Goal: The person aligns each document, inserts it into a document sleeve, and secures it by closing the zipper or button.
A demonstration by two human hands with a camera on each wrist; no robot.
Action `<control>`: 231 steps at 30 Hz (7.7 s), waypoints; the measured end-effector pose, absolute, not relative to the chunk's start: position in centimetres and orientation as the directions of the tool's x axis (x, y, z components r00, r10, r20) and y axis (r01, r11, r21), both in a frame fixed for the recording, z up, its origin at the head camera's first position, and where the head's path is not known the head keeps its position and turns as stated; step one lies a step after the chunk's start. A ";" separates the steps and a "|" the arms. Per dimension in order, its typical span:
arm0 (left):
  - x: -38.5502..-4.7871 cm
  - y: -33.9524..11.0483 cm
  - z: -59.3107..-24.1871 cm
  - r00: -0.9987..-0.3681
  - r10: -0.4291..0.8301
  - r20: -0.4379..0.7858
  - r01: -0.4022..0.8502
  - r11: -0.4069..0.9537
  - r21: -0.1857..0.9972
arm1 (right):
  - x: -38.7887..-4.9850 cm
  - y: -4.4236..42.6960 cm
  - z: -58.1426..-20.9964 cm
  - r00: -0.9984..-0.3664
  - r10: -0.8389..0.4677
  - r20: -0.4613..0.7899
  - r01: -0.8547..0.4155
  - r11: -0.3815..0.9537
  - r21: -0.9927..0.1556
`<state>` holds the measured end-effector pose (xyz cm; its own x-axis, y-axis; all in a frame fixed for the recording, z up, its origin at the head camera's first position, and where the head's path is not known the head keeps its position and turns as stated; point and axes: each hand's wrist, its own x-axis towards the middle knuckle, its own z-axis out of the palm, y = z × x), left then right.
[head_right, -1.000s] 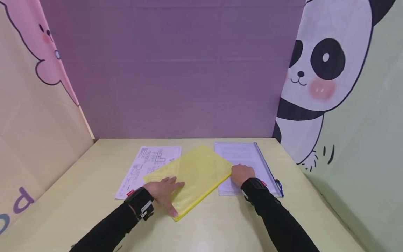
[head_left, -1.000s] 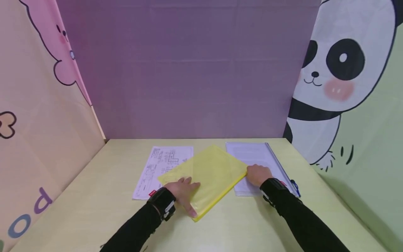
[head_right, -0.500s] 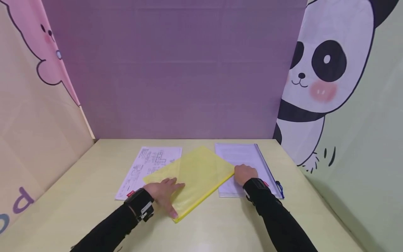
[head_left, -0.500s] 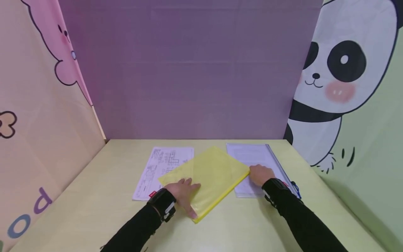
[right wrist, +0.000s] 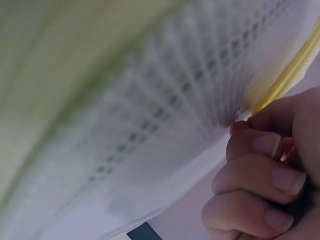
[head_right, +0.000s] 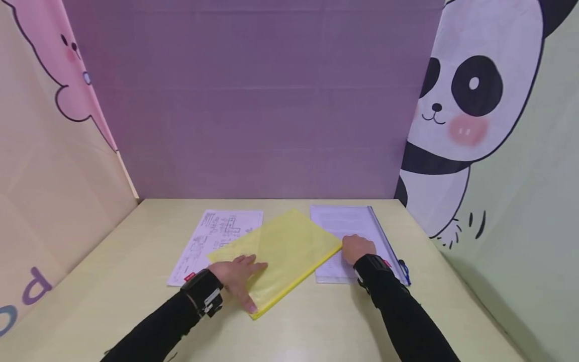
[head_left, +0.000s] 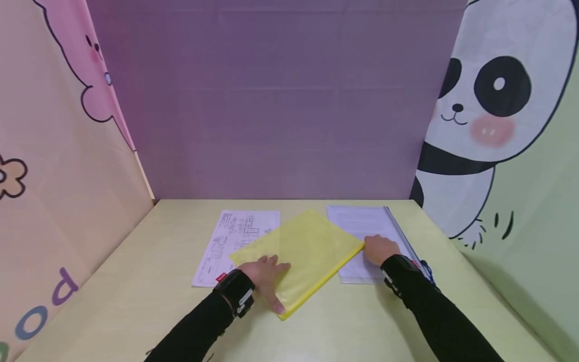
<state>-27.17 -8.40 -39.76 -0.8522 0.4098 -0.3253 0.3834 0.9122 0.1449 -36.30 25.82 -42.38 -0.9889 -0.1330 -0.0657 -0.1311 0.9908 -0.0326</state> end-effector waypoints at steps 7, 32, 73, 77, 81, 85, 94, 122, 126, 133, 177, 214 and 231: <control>-27.1 -8.4 -39.7 -0.855 0.406 -0.323 0.378 0.914 0.147 | -36.7 25.7 -42.4 -0.993 -0.112 -0.031 -0.112 0.994 0.013; -27.3 -8.2 -39.9 -0.857 0.398 -0.326 0.367 0.917 0.154 | -32.9 16.4 -40.9 -0.972 -0.225 0.071 -0.231 0.968 -0.098; -31.4 -18.2 -41.8 -0.999 -0.032 -0.042 -0.041 0.969 0.244 | -30.9 13.4 -40.5 -0.879 -0.437 -0.192 -0.419 0.899 -0.128; -30.9 -19.1 -41.9 -0.987 -0.134 -0.083 -0.153 0.944 0.292 | -31.4 13.7 -40.6 -0.872 -0.436 -0.222 -0.408 0.899 -0.160; -30.7 -19.8 -42.1 -0.981 -0.161 -0.108 -0.187 0.931 0.313 | -31.9 13.9 -40.5 -0.862 -0.446 -0.241 -0.413 0.893 -0.178; -31.3 -20.5 -42.9 -0.978 -0.171 -0.122 -0.200 0.932 0.303 | -31.9 13.9 -40.1 -0.857 -0.449 -0.252 -0.420 0.893 -0.162; -31.4 -21.4 -42.2 -0.972 -0.169 -0.165 -0.219 0.910 0.353 | -32.0 13.8 -39.4 -0.844 -0.438 -0.310 -0.417 0.899 -0.137; -34.0 -23.3 -43.8 -0.955 -0.227 -0.189 -0.295 0.744 0.600 | -31.4 14.2 -39.9 -0.832 -0.474 -0.287 -0.431 0.879 -0.203; -33.7 -24.0 -43.5 -0.963 -0.206 -0.171 -0.268 0.734 0.624 | -31.3 14.2 -39.9 -0.835 -0.473 -0.282 -0.429 0.880 -0.204; -33.5 -24.8 -42.0 -0.966 -0.183 -0.182 -0.258 0.736 0.626 | -31.5 14.5 -40.0 -0.833 -0.477 -0.282 -0.431 0.878 -0.210; -31.9 -17.0 -35.4 -0.958 -0.086 0.273 0.228 0.344 0.911 | -33.6 14.6 -37.7 -0.858 -0.512 0.024 -0.052 0.041 -0.998; -31.4 -11.7 -40.8 -0.909 0.306 0.284 0.309 0.035 0.950 | -32.1 18.5 -39.8 -0.976 -0.147 0.161 -0.163 0.003 -0.987; -28.6 -8.4 -42.4 -0.952 0.290 -0.095 0.222 0.872 0.437 | -32.7 27.5 -41.1 -0.993 0.112 0.050 -0.042 0.070 -0.997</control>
<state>-28.65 -8.36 -42.36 -0.9521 0.2903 -0.0955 0.2220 0.8717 0.4369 -32.68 27.50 -41.10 -0.9925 0.1115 0.0496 -0.0419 0.0700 -0.9967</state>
